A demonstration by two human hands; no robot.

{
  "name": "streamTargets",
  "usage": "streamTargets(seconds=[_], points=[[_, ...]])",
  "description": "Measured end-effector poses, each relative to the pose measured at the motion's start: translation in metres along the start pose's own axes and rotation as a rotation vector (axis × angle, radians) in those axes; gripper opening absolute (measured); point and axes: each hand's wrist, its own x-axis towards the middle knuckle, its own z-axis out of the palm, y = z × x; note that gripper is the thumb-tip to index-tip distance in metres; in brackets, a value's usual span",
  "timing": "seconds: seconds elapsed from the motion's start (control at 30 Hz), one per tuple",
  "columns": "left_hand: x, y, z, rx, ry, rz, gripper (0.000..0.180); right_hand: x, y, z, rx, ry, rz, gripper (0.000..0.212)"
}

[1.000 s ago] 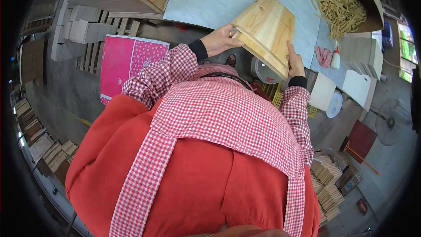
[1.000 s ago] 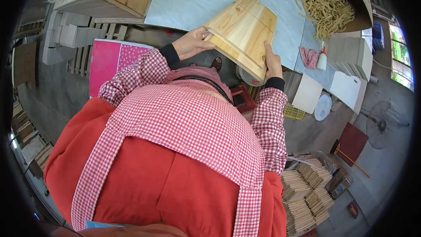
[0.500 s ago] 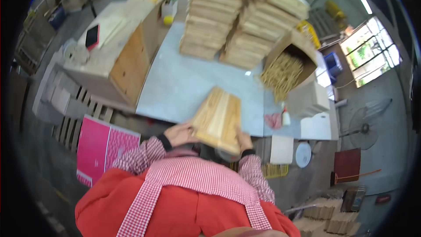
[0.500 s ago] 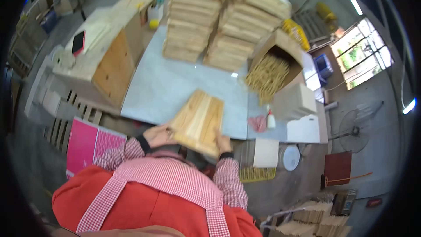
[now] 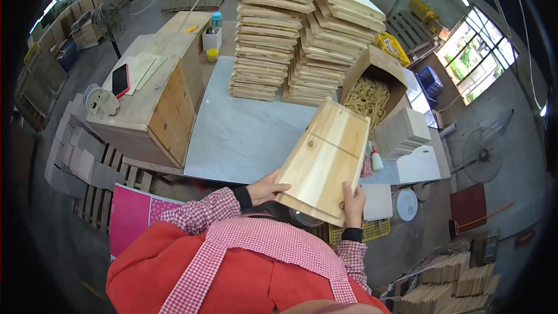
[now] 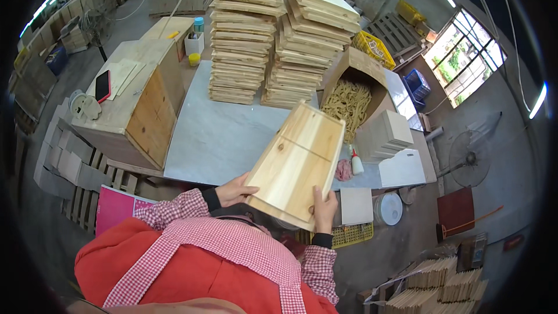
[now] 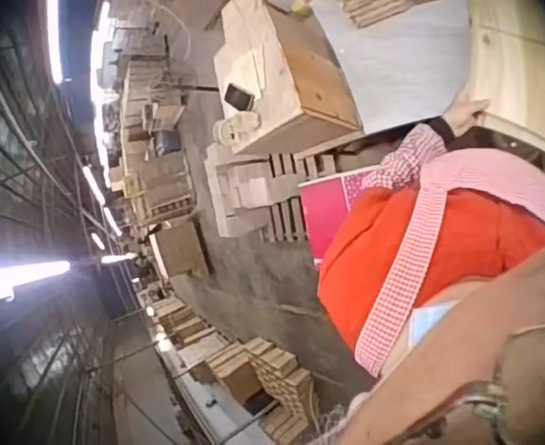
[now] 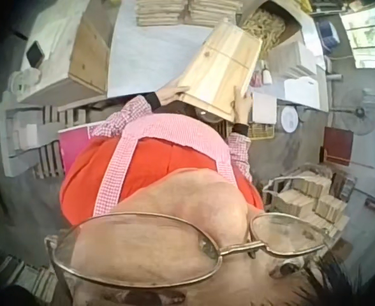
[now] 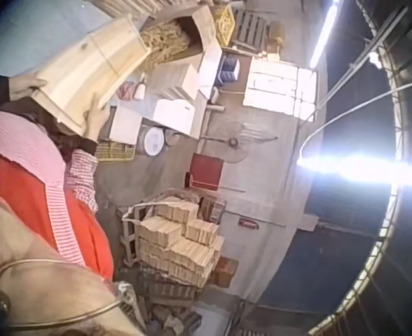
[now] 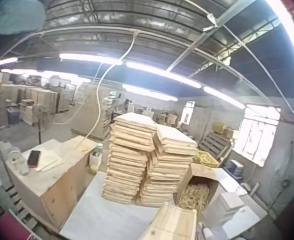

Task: Assembling wooden boxes by applying glue to panels and joining them together.

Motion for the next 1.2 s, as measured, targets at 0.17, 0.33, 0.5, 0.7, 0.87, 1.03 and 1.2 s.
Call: streamTargets(seconds=[0.17,0.33,0.5,0.7,0.87,1.03,1.2], points=[[0.03,-0.015,-0.015,0.009,0.023,0.064,0.061,0.032,0.031,0.005,-0.145,0.059,-0.096,0.034],[0.02,-0.028,-0.035,-0.024,0.196,-0.123,0.051,0.059,0.084,0.021,-0.183,-0.047,0.123,0.041],[0.007,-0.03,-0.047,-0.047,0.463,-0.344,0.047,0.083,0.117,0.061,-0.16,-0.149,0.181,0.044],[0.046,-0.052,-0.144,-0.163,0.64,-0.203,0.037,0.116,0.154,0.101,-0.111,-0.082,0.14,0.04],[0.016,-0.063,-0.177,-0.114,0.825,-0.218,0.032,0.071,0.205,0.033,-0.304,0.02,0.077,0.038],[0.04,-0.048,-0.109,-0.439,1.353,-0.505,0.042,-0.009,0.33,-0.053,-1.158,-0.266,0.424,0.041],[0.054,-0.053,-0.094,-0.443,0.996,-0.541,0.05,0.02,0.428,-0.086,-1.618,-0.707,0.709,0.065]])
